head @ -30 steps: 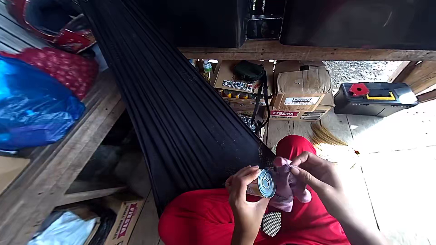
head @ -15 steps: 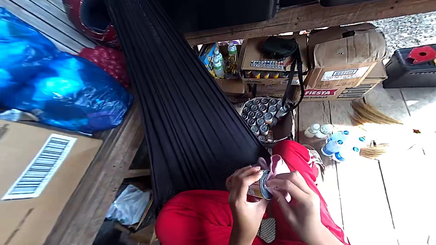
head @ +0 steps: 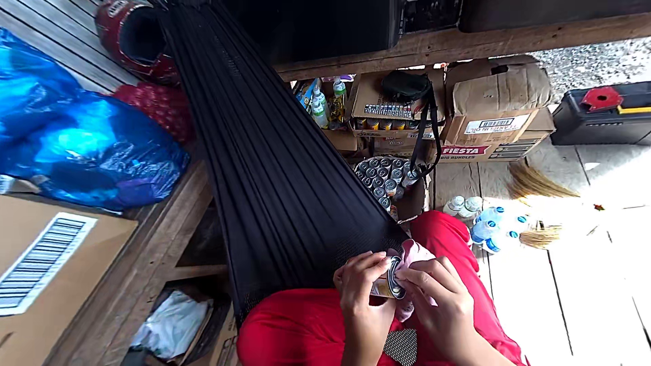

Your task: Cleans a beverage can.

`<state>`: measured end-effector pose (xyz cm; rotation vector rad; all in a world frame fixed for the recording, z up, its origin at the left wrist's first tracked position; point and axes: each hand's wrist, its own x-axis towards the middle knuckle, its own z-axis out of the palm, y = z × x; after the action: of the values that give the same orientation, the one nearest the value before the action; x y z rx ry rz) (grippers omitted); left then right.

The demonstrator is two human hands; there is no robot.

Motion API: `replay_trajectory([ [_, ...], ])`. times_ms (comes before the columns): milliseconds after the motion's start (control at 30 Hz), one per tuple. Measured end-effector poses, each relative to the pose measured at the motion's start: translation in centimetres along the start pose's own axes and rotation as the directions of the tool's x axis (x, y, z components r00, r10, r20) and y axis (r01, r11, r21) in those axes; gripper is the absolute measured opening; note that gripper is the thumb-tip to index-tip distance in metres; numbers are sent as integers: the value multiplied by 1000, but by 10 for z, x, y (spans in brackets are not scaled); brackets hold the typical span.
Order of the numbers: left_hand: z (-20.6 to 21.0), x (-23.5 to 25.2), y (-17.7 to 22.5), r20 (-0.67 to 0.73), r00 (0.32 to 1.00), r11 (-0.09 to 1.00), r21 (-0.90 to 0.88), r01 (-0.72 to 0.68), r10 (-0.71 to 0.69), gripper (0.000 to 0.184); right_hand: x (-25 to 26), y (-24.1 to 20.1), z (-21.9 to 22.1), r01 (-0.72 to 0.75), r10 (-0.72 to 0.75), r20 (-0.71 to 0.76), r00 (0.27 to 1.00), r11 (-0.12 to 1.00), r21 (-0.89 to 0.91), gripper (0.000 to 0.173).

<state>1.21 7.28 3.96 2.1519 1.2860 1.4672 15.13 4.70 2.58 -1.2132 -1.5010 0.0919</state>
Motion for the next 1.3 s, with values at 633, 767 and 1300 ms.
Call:
replay_trajectory([
  [633,90,27,35,-63,998,998,-63,-1,-3,30,39,77,-70,195,-191,58,980,978,-77,12],
  [767,49,13,18,-53,999,1000,-21,3,-4,31,23,56,-35,262,-261,31,965,964,-40,14],
  [1300,-82,-12,-28,35,999,991,134,3,-8,29,-12,-48,54,-40,15,128,992,980,193,15],
])
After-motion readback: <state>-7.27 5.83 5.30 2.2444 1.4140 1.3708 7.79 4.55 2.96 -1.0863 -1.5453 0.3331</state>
